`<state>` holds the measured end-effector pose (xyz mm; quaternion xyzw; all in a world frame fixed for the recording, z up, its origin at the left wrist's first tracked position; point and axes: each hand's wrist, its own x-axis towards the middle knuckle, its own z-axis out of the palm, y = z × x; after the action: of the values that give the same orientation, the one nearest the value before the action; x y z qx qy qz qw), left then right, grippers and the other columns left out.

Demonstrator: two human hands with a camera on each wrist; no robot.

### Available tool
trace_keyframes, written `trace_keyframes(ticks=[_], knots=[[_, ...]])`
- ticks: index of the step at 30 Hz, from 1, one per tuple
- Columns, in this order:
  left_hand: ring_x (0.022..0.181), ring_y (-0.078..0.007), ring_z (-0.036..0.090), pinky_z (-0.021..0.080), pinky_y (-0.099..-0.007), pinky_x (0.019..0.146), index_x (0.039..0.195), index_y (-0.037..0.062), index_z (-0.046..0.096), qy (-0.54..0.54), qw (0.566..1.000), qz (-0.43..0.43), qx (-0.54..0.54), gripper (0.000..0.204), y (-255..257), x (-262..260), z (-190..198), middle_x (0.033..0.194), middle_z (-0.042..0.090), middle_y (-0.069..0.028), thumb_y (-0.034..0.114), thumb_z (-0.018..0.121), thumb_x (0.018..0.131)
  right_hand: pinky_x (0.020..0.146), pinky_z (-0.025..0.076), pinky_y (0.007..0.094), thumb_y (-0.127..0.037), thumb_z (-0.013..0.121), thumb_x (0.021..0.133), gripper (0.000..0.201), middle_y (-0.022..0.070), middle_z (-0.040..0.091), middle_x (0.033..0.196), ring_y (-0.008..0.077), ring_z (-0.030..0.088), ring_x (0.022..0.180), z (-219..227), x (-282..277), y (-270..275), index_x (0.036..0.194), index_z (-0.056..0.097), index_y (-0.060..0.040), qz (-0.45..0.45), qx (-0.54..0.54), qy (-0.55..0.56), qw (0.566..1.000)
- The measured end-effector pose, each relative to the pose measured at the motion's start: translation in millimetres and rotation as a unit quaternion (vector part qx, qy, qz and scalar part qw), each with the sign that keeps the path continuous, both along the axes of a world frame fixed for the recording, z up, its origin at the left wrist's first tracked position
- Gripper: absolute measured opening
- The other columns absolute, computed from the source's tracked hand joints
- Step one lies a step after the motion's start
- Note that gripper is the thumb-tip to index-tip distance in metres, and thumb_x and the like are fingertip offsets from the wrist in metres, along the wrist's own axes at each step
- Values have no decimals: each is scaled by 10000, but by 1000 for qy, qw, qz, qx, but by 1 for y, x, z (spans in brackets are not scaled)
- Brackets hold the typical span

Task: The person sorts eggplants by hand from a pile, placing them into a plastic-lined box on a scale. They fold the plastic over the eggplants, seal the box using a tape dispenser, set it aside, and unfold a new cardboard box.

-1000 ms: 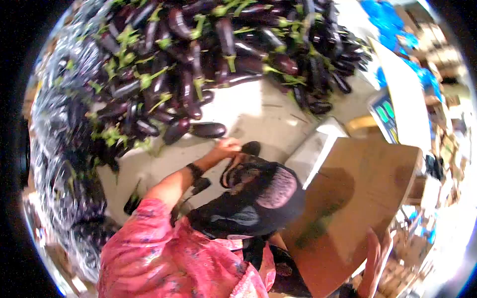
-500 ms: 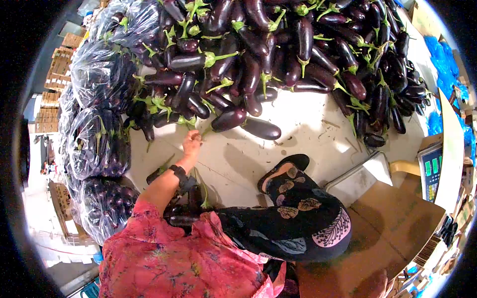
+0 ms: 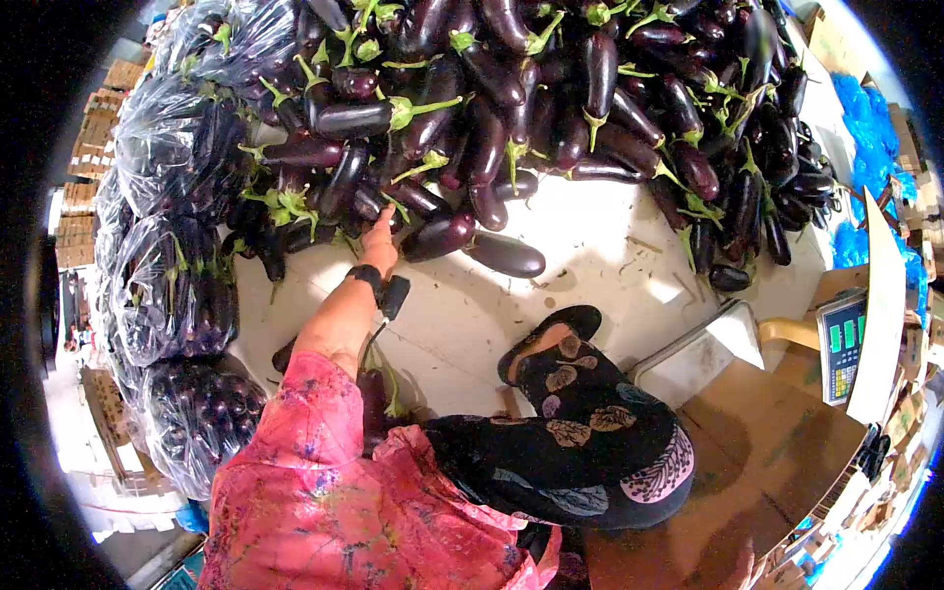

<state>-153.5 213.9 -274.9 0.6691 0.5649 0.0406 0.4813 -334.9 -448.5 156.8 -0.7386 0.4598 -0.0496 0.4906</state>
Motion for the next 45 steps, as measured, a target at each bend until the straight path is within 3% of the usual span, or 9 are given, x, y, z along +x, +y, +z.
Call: trace_keyframes(ticks=[2, 5, 9, 20, 29, 35, 41, 43, 45], knots=[[1130, -241, 588, 444, -349, 961, 1456, 43, 439, -182, 962, 172, -105, 921, 12, -9, -19, 1267, 627, -92, 238, 875, 669, 702, 542, 364, -177, 639, 918, 305, 147, 657, 946, 237, 634, 788, -3, 2, 1, 1138, 592, 28, 38, -72, 28, 996], [939, -187, 631, 537, -349, 819, 1137, 62, 607, -195, 962, 116, -152, 474, -10, -41, 27, 1063, 654, -52, 235, 841, 762, 711, 547, 364, -235, 641, 927, 318, 114, 652, 938, 244, 627, 792, -8, 6, 0, 1131, 624, 9, 23, -16, 8, 1000], [823, -165, 634, 566, -305, 744, 1126, 78, 573, -244, 915, 37, -319, 368, -82, -97, 109, 980, 633, -39, 210, 781, 852, 722, 554, 364, -312, 643, 939, 347, 71, 644, 926, 253, 617, 799, -6, 4, -6, 1120, 666, -17, 32, 73, -8, 997], [863, -104, 534, 485, -269, 734, 1245, 58, 451, -273, 890, -227, -287, 538, -191, -127, 274, 1006, 513, -8, 108, 782, 824, 919, 451, 371, -325, 644, 906, 500, 94, 581, 1194, 237, 550, 1057, -9, -5, -5, 1306, 561, -35, 11, 22, -32, 999], [978, -145, 519, 444, -301, 895, 1324, 9, 444, -348, 871, -344, -36, 560, -192, -115, 289, 1110, 546, -48, 367, 658, 950, 986, 401, 386, -297, 609, 908, 536, 107, 559, 1269, 248, 515, 1140, -21, -31, -25, 1370, 511, -44, 2, -23, -21, 1000], [1101, -177, 559, 433, -322, 989, 1401, -12, 424, -290, 882, -349, -125, 579, -180, -119, 288, 1235, 573, -93, 381, 539, 993, 1047, 365, 394, -252, 565, 930, 513, 119, 535, 1328, 263, 479, 1219, -20, -38, -20, 1394, 494, -45, 36, -53, -20, 998], [966, -106, 503, 413, -257, 880, 1232, -3, 529, -302, 862, -332, -237, 467, -177, -120, 286, 1070, 573, -36, 383, 568, 972, 1107, 329, 402, -208, 520, 952, 494, 131, 511, 1387, 278, 443, 1297, -13, -48, -19, 1417, 477, -45, 214, -258, 0, 942], [995, -219, 668, 544, -349, 889, 1353, -16, 452, -281, 847, -338, -300, 616, -164, -119, 281, 1201, 616, -142, 417, 599, 941, 1127, 317, 405, -193, 505, 959, 489, 135, 503, 1406, 283, 431, 1324, -10, -43, -17, 1424, 471, -45, 249, -295, 1, 922], [986, -176, 637, 528, -322, 884, 1293, -4, 500, -243, 840, -392, -286, 601, -138, -121, 254, 1137, 615, -83, 429, 649, 904, 1078, 356, 408, -256, 570, 930, 538, 128, 520, 1369, 279, 473, 1258, -12, -25, -12, 1417, 471, -50, 127, -154, -27, 979]])
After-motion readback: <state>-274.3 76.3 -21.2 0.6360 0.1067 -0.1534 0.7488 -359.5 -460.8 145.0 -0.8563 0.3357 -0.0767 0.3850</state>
